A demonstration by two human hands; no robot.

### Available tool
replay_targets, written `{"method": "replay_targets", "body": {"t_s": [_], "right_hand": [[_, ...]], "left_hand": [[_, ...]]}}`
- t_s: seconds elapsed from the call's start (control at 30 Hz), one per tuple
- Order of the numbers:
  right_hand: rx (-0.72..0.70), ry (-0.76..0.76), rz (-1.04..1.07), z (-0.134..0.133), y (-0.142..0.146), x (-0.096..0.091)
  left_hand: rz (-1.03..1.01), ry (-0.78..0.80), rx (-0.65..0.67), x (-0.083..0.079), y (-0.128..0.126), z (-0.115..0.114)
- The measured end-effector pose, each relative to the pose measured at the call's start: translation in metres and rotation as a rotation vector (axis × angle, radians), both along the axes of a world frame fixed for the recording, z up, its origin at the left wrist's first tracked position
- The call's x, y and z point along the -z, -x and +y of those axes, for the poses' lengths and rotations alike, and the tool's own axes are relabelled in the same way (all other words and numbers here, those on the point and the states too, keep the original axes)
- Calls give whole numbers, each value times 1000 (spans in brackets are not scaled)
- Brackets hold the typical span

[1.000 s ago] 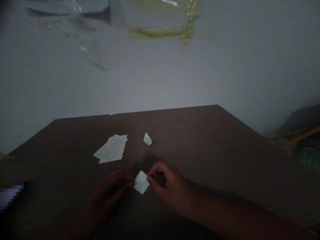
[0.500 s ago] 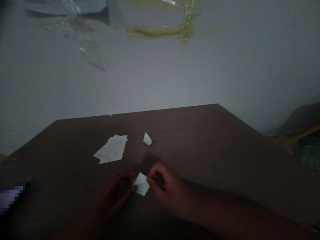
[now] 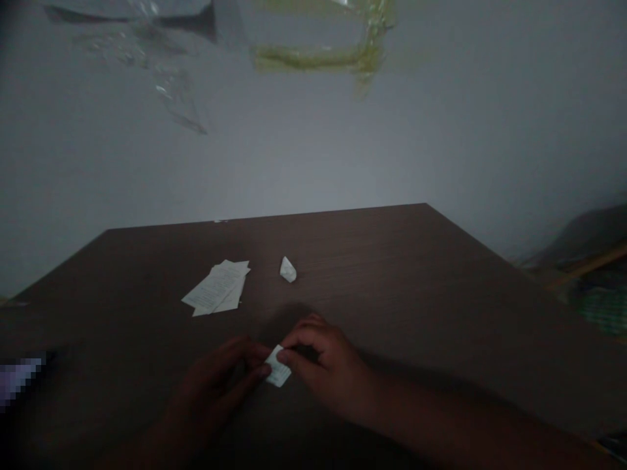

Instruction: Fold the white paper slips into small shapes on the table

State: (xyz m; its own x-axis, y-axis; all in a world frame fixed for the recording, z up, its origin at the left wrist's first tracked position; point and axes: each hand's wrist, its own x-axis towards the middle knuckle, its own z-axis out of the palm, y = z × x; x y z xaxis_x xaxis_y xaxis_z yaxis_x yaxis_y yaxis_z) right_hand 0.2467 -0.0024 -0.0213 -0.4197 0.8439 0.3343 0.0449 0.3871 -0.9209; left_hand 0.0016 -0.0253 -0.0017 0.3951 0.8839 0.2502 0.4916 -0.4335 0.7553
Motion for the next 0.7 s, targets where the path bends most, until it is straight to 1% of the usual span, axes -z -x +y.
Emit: {"method": "replay_targets", "body": {"t_s": [0.1,0.23,0.37,0.53,0.6,0.7], "right_hand": [[3,38,8,0,1,2],[21,120,33,-2,2,6],[37,153,28,-4,2,7],[34,95,-65,0,3,11],[37,44,-128,3,4,15],[18,-75,-239,9,6,21]], "left_hand": [[-7,-3,-6,3,1,0],[-19,57,-13,6,1,2],[-13,108,-37,1,-1,3],[22,236,-72,-5,-5,5],[68,278,-69,-3,-8,4],[205,255,-56,2,-11,3]]}}
